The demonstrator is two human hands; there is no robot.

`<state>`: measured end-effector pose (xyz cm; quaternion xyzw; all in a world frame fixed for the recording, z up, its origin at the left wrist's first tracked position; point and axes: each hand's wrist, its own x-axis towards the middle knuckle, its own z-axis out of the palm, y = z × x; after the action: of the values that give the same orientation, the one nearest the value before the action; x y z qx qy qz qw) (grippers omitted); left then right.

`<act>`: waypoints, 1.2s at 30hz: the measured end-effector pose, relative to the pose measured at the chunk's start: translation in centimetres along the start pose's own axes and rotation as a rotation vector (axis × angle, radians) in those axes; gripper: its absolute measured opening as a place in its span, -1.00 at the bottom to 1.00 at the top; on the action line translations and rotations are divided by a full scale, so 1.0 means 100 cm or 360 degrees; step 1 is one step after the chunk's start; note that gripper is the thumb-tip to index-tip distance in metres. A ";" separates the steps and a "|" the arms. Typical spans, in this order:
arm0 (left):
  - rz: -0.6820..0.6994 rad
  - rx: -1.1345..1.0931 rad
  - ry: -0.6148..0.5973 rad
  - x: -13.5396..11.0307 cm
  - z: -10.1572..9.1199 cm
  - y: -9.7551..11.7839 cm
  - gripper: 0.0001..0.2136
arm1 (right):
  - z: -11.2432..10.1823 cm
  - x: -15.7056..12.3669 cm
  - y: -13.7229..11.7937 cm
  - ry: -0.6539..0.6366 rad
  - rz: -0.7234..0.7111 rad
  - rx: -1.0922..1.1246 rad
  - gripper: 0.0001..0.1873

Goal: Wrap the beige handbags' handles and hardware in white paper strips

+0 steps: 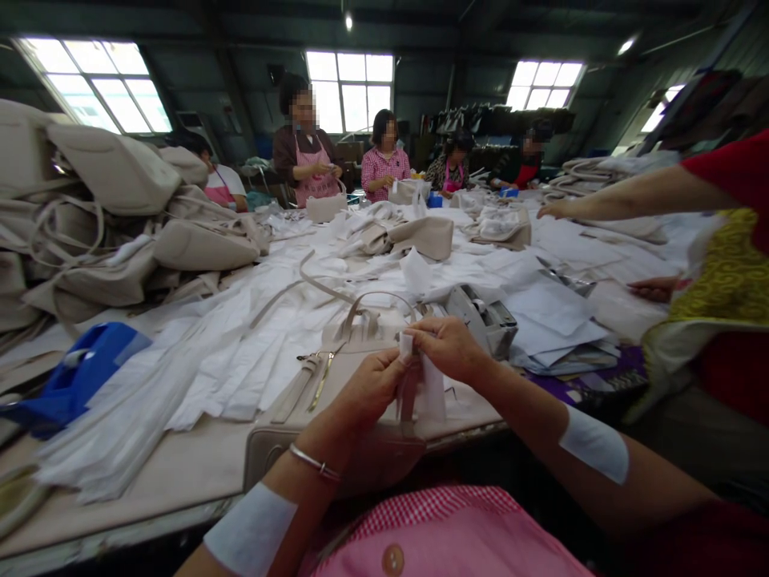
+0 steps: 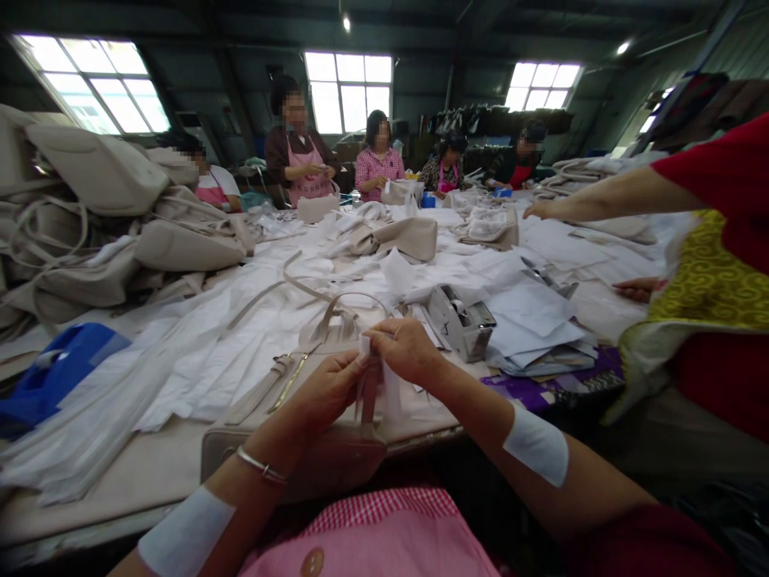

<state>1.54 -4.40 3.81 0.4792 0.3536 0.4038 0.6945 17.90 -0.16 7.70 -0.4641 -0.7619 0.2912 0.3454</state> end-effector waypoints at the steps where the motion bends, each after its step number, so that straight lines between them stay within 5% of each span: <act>1: 0.0007 -0.0014 0.0005 0.000 0.000 0.000 -0.54 | 0.002 -0.002 0.000 0.0026 -0.0002 0.0028 -0.74; 7: 0.0023 -0.0110 -0.0038 -0.002 -0.002 -0.001 -0.61 | 0.003 -0.017 0.001 0.0031 -0.0121 0.0198 -0.65; 13: 0.0028 -0.0069 0.0023 -0.005 0.001 0.003 -0.64 | -0.018 -0.027 0.014 -0.0399 -0.0034 0.0961 -0.27; 17: 0.0039 0.0179 0.0126 -0.008 0.005 0.007 -0.64 | -0.022 -0.025 0.031 -0.0414 0.0003 0.1073 -0.39; 22: 0.0137 0.0532 0.0119 -0.009 0.007 0.005 -0.69 | -0.003 -0.024 0.030 -0.0547 0.0043 0.1049 -0.64; 27: 0.0314 0.0878 0.0165 -0.010 0.008 0.008 -0.73 | 0.013 -0.020 0.019 -0.0295 0.0086 0.1118 -0.73; 31: 0.0215 0.0509 -0.0117 -0.013 0.008 0.015 -0.78 | 0.011 -0.021 0.016 -0.0267 0.0109 0.1226 -0.70; 36: -0.0121 -0.0258 -0.0284 -0.011 0.003 0.013 -0.57 | 0.007 -0.025 0.019 -0.0351 0.0095 0.1378 -0.69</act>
<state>1.06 -5.20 5.22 0.4418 0.2746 0.3603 0.7743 19.18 -1.74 5.20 -0.2648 -0.5884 0.6409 0.4159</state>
